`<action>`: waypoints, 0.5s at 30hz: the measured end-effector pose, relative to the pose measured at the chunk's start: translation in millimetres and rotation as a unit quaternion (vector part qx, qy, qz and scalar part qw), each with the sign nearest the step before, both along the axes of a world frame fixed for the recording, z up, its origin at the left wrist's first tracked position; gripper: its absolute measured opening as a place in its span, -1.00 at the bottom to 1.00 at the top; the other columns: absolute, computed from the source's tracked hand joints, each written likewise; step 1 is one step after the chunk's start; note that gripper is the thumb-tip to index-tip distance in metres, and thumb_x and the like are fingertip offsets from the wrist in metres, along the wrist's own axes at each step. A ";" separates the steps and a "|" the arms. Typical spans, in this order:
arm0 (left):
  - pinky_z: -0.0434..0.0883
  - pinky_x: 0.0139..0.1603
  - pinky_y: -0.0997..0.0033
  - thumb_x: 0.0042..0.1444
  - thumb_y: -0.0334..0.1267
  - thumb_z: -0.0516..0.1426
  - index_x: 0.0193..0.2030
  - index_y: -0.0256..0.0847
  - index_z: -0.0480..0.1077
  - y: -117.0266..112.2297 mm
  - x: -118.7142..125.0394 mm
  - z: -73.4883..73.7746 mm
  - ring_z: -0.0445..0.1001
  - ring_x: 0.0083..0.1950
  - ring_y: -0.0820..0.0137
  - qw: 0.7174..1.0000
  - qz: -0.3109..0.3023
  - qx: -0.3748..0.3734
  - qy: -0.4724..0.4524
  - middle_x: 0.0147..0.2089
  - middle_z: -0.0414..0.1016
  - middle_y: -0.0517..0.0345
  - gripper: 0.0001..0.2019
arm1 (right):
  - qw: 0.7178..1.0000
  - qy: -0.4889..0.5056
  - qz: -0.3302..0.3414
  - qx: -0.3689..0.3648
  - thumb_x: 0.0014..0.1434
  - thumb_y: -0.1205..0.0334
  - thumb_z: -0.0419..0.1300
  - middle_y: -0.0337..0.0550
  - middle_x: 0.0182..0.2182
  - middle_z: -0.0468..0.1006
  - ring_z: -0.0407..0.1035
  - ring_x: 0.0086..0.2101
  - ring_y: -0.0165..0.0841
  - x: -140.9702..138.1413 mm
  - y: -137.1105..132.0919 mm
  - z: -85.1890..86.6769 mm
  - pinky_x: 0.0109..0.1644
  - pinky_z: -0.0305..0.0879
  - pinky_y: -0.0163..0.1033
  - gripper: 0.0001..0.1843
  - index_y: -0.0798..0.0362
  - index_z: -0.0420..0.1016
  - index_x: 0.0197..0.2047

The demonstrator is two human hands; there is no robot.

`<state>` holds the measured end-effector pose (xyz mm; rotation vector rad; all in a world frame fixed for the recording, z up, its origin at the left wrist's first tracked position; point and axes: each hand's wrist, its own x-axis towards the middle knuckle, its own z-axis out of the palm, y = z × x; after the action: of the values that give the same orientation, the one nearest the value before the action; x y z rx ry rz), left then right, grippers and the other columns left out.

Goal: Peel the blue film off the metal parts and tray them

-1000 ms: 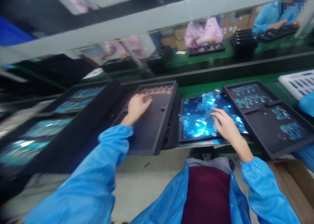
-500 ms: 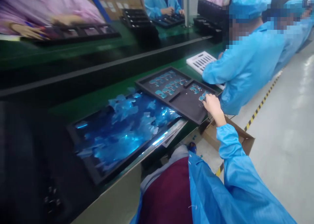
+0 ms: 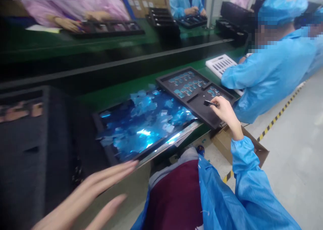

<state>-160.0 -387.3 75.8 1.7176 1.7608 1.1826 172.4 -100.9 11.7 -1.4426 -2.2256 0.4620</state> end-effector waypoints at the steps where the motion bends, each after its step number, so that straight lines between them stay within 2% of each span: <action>1: 0.72 0.03 -0.11 0.17 -0.01 0.32 0.11 0.45 0.71 7.4 8.4 -0.9 0.73 0.06 -0.13 0.999 0.000 -0.013 -0.031 0.10 0.76 0.25 -0.63 | 0.998 0.044 0.046 0.011 0.34 0.28 0.29 -0.07 -0.09 0.67 0.54 -0.16 -0.23 -14.9 -15.1 11.0 -0.08 0.50 -0.18 -0.80 0.05 0.65 0.02; 4: 0.61 0.32 -0.05 0.16 -0.17 0.44 0.08 0.16 0.75 38.0 35.3 -5.6 0.60 0.31 -0.11 0.977 0.063 -0.015 -0.204 0.22 0.69 0.04 -0.66 | 0.974 0.120 0.191 -0.011 0.41 0.20 0.30 -0.15 -0.03 0.70 0.55 -0.26 -0.31 -62.9 -61.5 41.2 -0.19 0.52 -0.24 -0.59 -0.07 0.57 0.29; 7: 0.63 0.20 0.14 0.12 -0.24 0.50 0.00 -0.01 0.75 63.8 49.4 -17.3 0.61 0.24 -0.03 0.934 0.107 -0.019 -0.341 0.12 0.69 -0.04 -0.72 | 0.941 0.166 0.292 -0.043 0.45 0.18 0.29 -0.14 0.00 0.72 0.59 -0.23 -0.32 -102.2 -93.8 51.0 -0.24 0.53 -0.28 -0.60 -0.10 0.56 0.32; 10: 0.65 -0.02 0.26 0.16 -0.18 0.49 -0.08 -0.12 0.74 70.7 48.5 -33.0 0.67 -0.01 0.11 0.910 0.132 -0.038 -0.390 -0.04 0.70 0.01 -0.79 | 0.930 0.228 0.284 -0.043 0.47 0.15 0.28 -0.07 0.02 0.71 0.63 -0.10 -0.26 -127.8 -107.1 36.7 -0.20 0.57 -0.28 -0.70 -0.05 0.59 0.21; 12: 0.64 -0.14 0.31 0.17 -0.13 0.49 -0.10 -0.14 0.72 68.2 44.9 -42.4 0.66 -0.14 0.20 0.900 0.154 -0.034 -0.407 -0.11 0.69 0.06 -0.78 | 0.929 0.267 0.252 -0.041 0.44 0.10 0.34 -0.06 -0.03 0.70 0.62 -0.15 -0.27 -137.6 -109.1 22.4 -0.23 0.58 -0.27 -0.75 -0.02 0.62 0.12; 15: 0.61 -0.27 0.37 0.16 -0.09 0.49 -0.13 -0.15 0.71 64.4 40.0 -52.1 0.62 -0.25 0.29 0.898 0.151 -0.032 -0.412 -0.15 0.68 0.09 -0.75 | 0.919 0.309 0.233 -0.073 0.41 0.04 0.40 -0.09 -0.13 0.70 0.61 -0.22 -0.29 -144.0 -109.3 7.2 -0.23 0.60 -0.26 -0.78 0.00 0.67 -0.02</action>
<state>-120.1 -322.9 23.7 0.6983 1.4912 1.6335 28.4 -210.1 18.9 -0.6579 -1.9986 1.0893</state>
